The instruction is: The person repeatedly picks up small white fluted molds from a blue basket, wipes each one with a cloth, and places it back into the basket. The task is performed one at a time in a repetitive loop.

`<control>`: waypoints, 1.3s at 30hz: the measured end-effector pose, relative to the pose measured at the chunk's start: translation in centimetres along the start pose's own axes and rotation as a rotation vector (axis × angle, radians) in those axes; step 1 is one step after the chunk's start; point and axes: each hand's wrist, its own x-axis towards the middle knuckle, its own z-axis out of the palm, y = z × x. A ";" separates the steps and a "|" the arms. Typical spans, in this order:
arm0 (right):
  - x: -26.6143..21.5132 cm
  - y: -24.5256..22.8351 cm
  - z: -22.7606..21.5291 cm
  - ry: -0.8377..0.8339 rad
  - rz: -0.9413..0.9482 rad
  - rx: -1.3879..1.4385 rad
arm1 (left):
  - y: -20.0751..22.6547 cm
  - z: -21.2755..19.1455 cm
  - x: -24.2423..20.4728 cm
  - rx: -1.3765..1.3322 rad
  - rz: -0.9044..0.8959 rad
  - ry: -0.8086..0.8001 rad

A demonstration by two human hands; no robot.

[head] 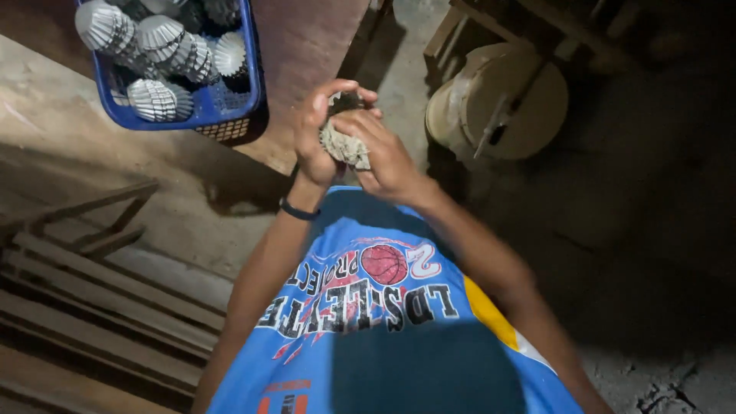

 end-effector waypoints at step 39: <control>-0.8 -7.6 -6.1 -0.129 0.253 0.023 | 0.4 5.8 -1.4 -0.016 -0.043 0.081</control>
